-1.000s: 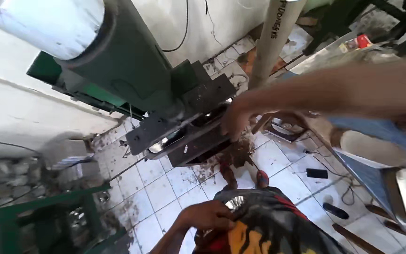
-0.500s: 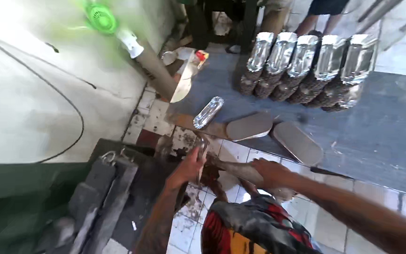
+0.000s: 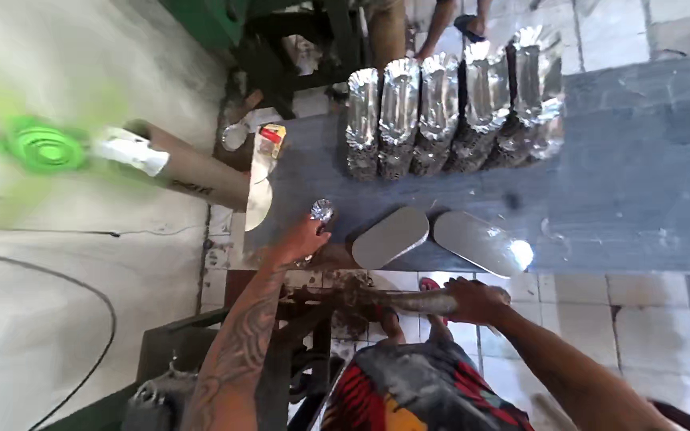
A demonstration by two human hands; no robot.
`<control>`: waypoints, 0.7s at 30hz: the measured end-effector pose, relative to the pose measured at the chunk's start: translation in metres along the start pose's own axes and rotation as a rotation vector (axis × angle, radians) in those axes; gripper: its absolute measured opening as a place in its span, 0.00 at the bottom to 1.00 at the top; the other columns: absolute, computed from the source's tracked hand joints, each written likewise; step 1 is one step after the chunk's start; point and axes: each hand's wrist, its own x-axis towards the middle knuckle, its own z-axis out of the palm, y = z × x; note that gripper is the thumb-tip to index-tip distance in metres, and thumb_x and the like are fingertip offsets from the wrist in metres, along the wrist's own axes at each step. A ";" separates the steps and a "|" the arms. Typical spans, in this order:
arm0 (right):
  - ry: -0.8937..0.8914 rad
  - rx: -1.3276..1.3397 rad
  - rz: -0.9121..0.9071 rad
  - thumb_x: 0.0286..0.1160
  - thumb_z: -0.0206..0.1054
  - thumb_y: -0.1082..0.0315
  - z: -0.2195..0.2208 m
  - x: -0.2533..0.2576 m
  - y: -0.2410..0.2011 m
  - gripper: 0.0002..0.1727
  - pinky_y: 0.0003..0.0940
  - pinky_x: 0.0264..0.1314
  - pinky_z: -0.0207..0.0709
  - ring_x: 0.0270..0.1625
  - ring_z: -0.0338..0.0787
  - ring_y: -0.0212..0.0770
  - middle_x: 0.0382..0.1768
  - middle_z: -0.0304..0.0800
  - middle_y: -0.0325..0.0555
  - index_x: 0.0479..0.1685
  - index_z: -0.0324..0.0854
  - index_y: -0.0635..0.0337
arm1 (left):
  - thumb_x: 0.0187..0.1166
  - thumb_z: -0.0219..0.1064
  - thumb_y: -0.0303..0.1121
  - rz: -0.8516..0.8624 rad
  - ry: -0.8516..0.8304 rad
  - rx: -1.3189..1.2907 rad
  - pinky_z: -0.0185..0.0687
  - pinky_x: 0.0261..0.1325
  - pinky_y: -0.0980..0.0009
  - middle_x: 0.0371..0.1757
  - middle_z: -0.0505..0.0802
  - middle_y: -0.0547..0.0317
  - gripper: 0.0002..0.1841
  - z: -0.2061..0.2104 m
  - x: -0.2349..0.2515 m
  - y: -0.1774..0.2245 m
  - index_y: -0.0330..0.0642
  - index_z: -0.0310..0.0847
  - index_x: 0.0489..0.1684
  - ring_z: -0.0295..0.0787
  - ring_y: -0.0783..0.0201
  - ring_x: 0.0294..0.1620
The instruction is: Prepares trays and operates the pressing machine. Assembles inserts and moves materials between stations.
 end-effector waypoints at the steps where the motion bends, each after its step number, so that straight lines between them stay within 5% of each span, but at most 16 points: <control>1: 0.020 -0.001 -0.012 0.53 0.78 0.31 -0.006 -0.006 -0.008 0.53 0.67 0.78 0.68 0.78 0.77 0.61 0.77 0.78 0.54 0.82 0.72 0.52 | 0.85 0.65 0.40 0.036 0.016 0.008 0.81 0.64 0.40 0.58 0.87 0.33 0.18 0.000 -0.001 0.000 0.29 0.86 0.52 0.87 0.40 0.58; 4: 0.020 0.054 0.016 0.64 0.77 0.40 -0.018 -0.018 -0.027 0.49 0.66 0.89 0.51 0.85 0.70 0.59 0.82 0.73 0.56 0.85 0.68 0.56 | 0.86 0.64 0.35 0.090 -0.002 0.062 0.77 0.68 0.37 0.58 0.88 0.28 0.16 -0.015 0.001 -0.017 0.27 0.86 0.54 0.86 0.35 0.61; 6: 0.099 0.253 0.007 0.75 0.71 0.52 -0.028 -0.033 -0.047 0.32 0.68 0.85 0.59 0.80 0.75 0.63 0.74 0.80 0.62 0.75 0.78 0.62 | 0.86 0.66 0.38 0.085 -0.032 0.102 0.75 0.70 0.35 0.63 0.86 0.28 0.18 -0.022 0.001 -0.040 0.27 0.86 0.55 0.84 0.33 0.66; 8: 0.356 0.360 -0.124 0.85 0.63 0.52 -0.063 -0.057 -0.075 0.27 0.58 0.82 0.69 0.75 0.81 0.60 0.68 0.85 0.63 0.71 0.81 0.65 | 0.84 0.68 0.40 0.099 -0.030 0.103 0.75 0.68 0.33 0.61 0.86 0.27 0.19 -0.027 -0.001 -0.049 0.27 0.87 0.51 0.84 0.33 0.63; 10: 0.749 0.177 -0.211 0.85 0.63 0.50 -0.094 -0.066 -0.083 0.26 0.52 0.80 0.74 0.72 0.86 0.57 0.64 0.90 0.59 0.66 0.85 0.64 | 0.83 0.70 0.43 0.092 0.004 0.113 0.76 0.64 0.31 0.59 0.85 0.25 0.21 -0.030 -0.010 -0.039 0.25 0.86 0.47 0.84 0.31 0.60; 12: 0.951 -0.072 -0.224 0.79 0.67 0.42 -0.123 -0.050 -0.057 0.31 0.56 0.87 0.66 0.68 0.89 0.58 0.58 0.93 0.57 0.61 0.87 0.64 | 0.83 0.68 0.47 0.093 0.089 0.110 0.74 0.67 0.29 0.65 0.82 0.23 0.26 -0.036 -0.026 0.000 0.25 0.85 0.54 0.82 0.28 0.65; 14: 0.830 -0.150 -0.215 0.73 0.69 0.36 -0.136 -0.032 -0.026 0.37 0.61 0.91 0.55 0.69 0.88 0.57 0.60 0.92 0.56 0.63 0.85 0.64 | 0.85 0.65 0.50 0.118 0.133 0.072 0.73 0.71 0.31 0.69 0.82 0.26 0.29 -0.024 -0.040 0.061 0.26 0.84 0.61 0.80 0.30 0.70; 17: 0.787 -0.063 -0.320 0.83 0.62 0.46 -0.133 -0.024 -0.007 0.24 0.57 0.90 0.60 0.65 0.89 0.48 0.54 0.93 0.48 0.56 0.87 0.58 | 0.81 0.69 0.52 0.185 0.134 -0.012 0.81 0.66 0.36 0.64 0.88 0.37 0.28 0.032 -0.034 0.150 0.34 0.84 0.64 0.87 0.39 0.64; 21: 0.672 0.184 -0.391 0.92 0.48 0.51 -0.144 -0.031 0.003 0.27 0.54 0.95 0.51 0.72 0.86 0.45 0.60 0.93 0.48 0.59 0.89 0.61 | 0.70 0.79 0.44 0.314 -0.017 -0.065 0.86 0.49 0.39 0.43 0.93 0.47 0.22 0.083 0.023 0.160 0.43 0.84 0.57 0.92 0.45 0.45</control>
